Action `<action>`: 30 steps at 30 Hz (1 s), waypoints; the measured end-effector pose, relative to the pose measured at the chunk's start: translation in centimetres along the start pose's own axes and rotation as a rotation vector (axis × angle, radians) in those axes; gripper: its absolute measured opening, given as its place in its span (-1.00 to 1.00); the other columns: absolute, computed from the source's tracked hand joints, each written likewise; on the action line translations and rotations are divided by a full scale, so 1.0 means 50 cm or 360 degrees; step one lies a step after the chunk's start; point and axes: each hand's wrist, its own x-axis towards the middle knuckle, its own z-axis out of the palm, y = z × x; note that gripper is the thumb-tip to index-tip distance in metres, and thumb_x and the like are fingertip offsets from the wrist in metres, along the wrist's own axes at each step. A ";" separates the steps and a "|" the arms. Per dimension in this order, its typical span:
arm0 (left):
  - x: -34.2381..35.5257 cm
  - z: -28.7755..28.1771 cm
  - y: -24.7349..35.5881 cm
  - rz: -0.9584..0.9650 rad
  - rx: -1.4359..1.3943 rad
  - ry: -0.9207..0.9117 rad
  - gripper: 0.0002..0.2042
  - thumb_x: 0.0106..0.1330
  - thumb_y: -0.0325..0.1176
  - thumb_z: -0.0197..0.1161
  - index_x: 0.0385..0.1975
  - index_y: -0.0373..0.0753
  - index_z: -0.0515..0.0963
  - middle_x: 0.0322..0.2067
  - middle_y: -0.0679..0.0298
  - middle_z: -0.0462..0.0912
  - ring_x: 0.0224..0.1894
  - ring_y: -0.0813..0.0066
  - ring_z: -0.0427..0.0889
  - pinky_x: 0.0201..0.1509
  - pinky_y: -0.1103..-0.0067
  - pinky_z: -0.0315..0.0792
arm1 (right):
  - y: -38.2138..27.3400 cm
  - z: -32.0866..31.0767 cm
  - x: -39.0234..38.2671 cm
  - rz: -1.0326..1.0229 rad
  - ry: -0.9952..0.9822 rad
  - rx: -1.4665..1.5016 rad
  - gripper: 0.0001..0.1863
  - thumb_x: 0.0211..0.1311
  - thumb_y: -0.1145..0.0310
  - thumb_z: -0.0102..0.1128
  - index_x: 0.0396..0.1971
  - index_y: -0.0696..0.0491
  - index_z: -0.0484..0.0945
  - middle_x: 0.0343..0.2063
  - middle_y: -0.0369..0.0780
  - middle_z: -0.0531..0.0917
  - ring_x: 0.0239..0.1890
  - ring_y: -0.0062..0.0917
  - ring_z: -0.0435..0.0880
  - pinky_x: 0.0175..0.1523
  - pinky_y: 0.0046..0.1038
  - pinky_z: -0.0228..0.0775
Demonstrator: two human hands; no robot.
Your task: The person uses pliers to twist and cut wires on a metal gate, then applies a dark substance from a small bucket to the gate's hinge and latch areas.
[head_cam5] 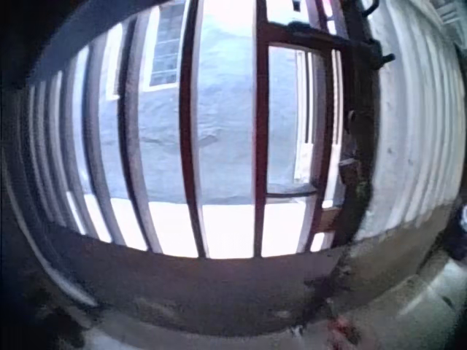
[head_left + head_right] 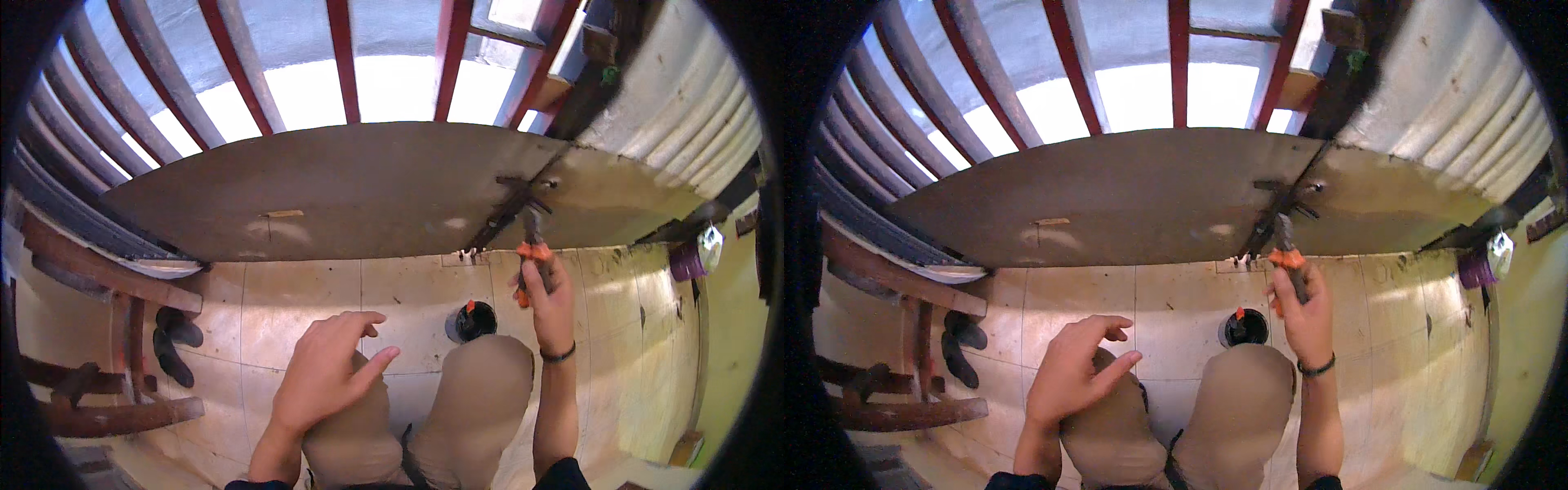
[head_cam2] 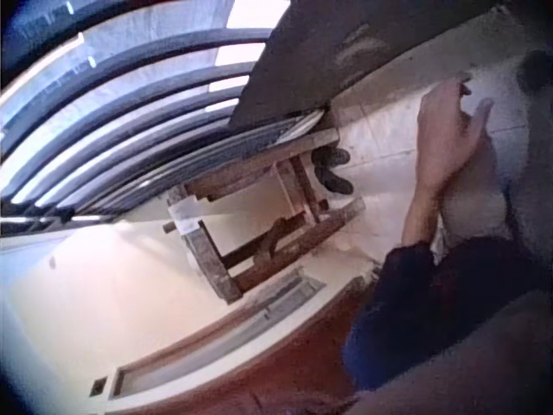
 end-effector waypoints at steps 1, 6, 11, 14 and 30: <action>-0.006 -0.003 -0.004 0.0013 -0.0008 -0.0025 -0.62 0.23 -0.20 0.42 -0.05 -0.28 0.59 -0.25 0.08 0.71 -0.16 0.12 0.69 -0.01 0.35 0.50 | 0.028 0.000 0.017 0.0011 0.0034 -0.0096 -0.68 0.51 0.26 0.10 0.10 0.13 0.51 -0.44 -0.25 0.65 -0.52 -0.73 0.50 -0.40 -0.64 0.37; 0.016 -0.032 -0.023 0.0021 -0.0330 -0.0180 -0.67 0.27 -0.19 0.40 -0.10 -0.27 0.61 -0.28 0.12 0.71 -0.21 0.12 0.68 -0.11 0.35 0.51 | 0.181 -0.011 0.038 0.0172 0.0082 0.0192 -0.70 0.49 0.15 0.16 -0.12 0.10 0.57 -0.46 -0.38 0.59 -0.45 -0.75 0.49 -0.36 -0.63 0.30; 0.249 0.073 -0.029 0.0105 -0.0161 -0.0425 -0.73 0.35 -0.21 0.32 -0.29 -0.33 0.57 -0.35 0.06 0.71 -0.27 0.15 0.72 -0.10 0.35 0.55 | 0.234 -0.008 0.030 0.0490 -0.0014 0.0463 -0.67 0.51 0.08 0.12 -0.12 0.07 0.56 -0.38 -0.38 0.50 -0.30 -0.69 0.52 -0.35 -0.66 0.31; 0.368 0.198 -0.055 0.0235 0.0247 -0.0305 -0.69 0.42 -0.13 0.18 -0.25 -0.30 0.60 -0.34 -0.01 0.71 -0.22 -0.05 0.70 -0.12 0.17 0.55 | 0.219 0.017 0.053 0.0600 -0.0073 0.0650 -0.67 0.51 0.06 0.13 -0.08 0.03 0.57 -0.43 -0.42 0.47 -0.31 -0.69 0.53 -0.35 -0.67 0.31; 0.456 0.375 -0.040 0.0385 0.0431 0.0213 -0.84 0.43 -0.27 0.11 -0.28 -0.21 0.54 -0.35 0.03 0.70 -0.29 -0.11 0.68 -0.22 0.11 0.49 | 0.318 0.105 0.074 -0.0737 0.0835 -0.1268 -0.73 0.17 0.19 0.38 -0.19 -0.02 0.63 -0.17 -0.16 0.49 0.12 -0.13 0.39 0.14 -0.04 0.16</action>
